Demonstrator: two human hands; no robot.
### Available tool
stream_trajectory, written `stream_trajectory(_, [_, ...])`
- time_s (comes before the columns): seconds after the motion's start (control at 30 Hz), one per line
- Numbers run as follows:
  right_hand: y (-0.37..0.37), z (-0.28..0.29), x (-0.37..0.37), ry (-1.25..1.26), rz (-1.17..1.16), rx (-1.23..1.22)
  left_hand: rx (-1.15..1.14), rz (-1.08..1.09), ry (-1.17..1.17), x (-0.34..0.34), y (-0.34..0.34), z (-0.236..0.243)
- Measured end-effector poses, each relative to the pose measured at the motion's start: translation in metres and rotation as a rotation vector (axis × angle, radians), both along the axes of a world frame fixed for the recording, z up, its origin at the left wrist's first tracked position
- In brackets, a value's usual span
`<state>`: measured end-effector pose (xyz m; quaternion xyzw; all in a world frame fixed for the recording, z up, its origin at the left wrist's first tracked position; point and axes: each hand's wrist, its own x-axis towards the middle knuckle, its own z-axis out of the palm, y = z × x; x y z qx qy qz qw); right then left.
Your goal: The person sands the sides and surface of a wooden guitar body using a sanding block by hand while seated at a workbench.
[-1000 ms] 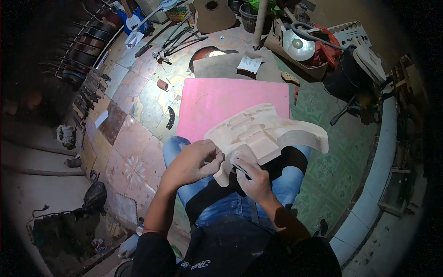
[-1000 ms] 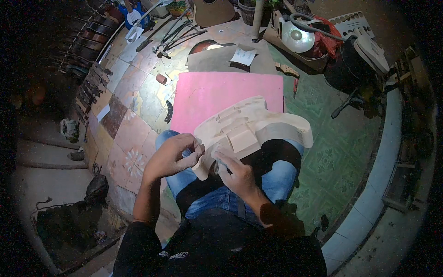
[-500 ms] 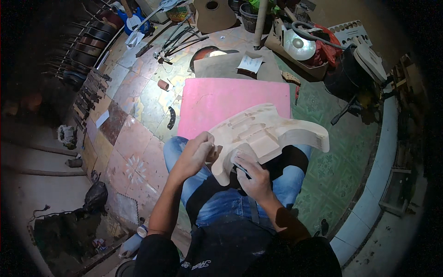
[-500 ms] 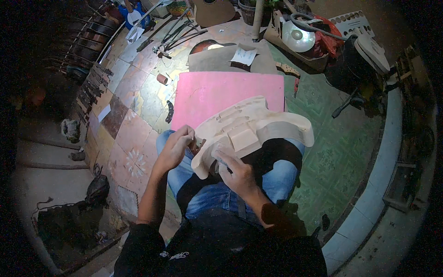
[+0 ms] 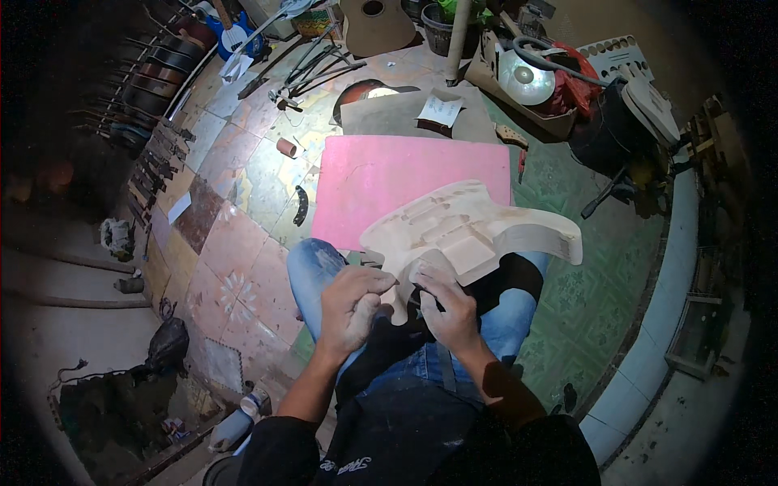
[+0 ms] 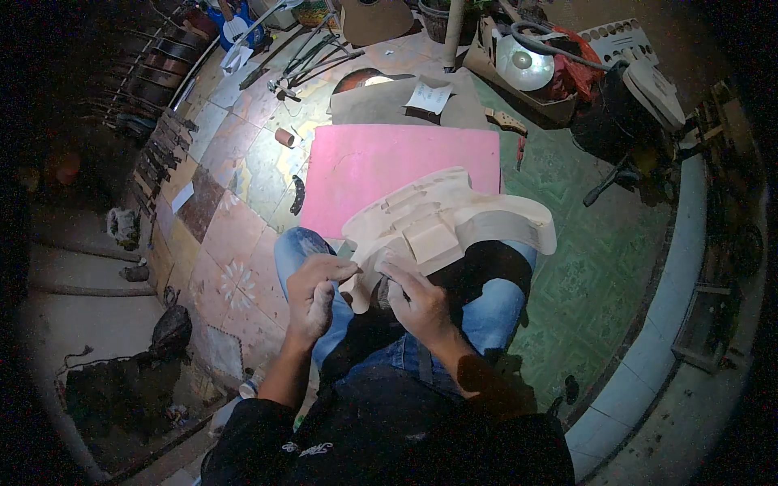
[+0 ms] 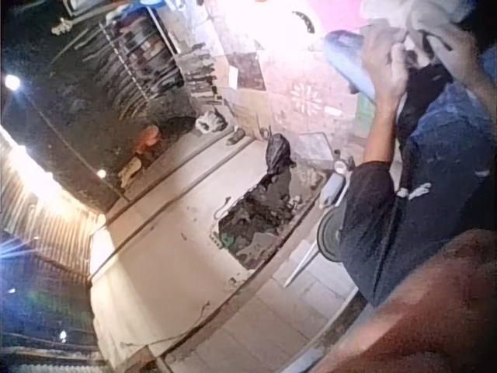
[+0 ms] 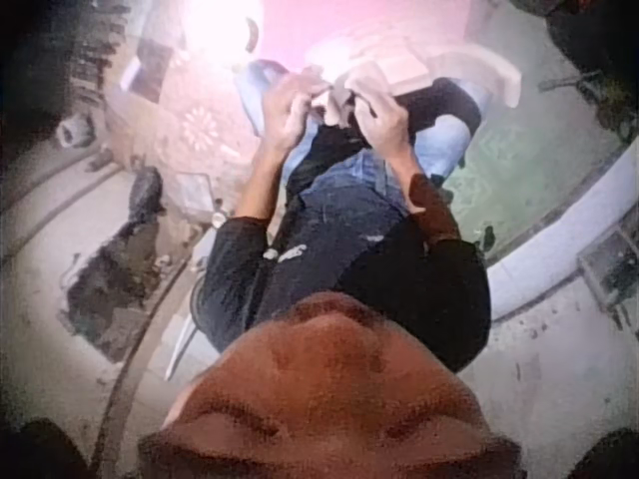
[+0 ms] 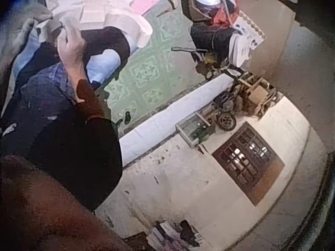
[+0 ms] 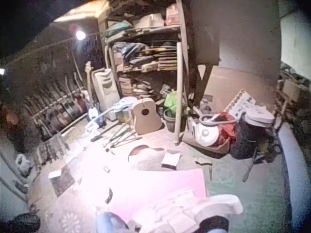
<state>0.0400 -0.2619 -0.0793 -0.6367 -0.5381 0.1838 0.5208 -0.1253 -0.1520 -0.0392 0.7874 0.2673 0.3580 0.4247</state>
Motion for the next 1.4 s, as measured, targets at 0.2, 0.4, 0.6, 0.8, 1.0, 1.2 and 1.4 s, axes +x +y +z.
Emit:
stream_trajectory(0.2, [0.000, 0.000, -0.001, 0.047, -0.017, -0.006, -0.108, 0.120, -0.083, 0.006, -0.014, 0.005])
stream_trajectory(0.4, [-0.004, 0.010, -0.017, 0.107, -0.033, -0.069, -0.268, 0.405, -0.376, 0.051, -0.038, -0.032])
stream_trajectory(0.6, [-0.004, 0.004, -0.017, 0.124, 0.036, 0.030, -0.175, 0.345, -0.347, 0.050, -0.035, -0.040])
stream_trajectory(0.8, [-0.009, 0.036, -0.029, 0.204, 0.109, 0.112, -0.170, 0.369, -0.361, 0.049, -0.034, -0.037])
stream_trajectory(1.0, [0.002, 0.021, -0.019, 0.003, 0.077, 0.019, -0.254, 0.376, -0.380, 0.057, -0.030, -0.036])
stream_trajectory(1.2, [0.003, 0.003, 0.002, -0.211, 0.141, -0.121, -0.322, 0.330, -0.468, 0.059, -0.029, -0.032])
stream_trajectory(1.4, [0.007, 0.018, -0.006, 0.039, 0.130, 0.007, -0.268, 0.346, -0.447, 0.058, -0.029, -0.035])
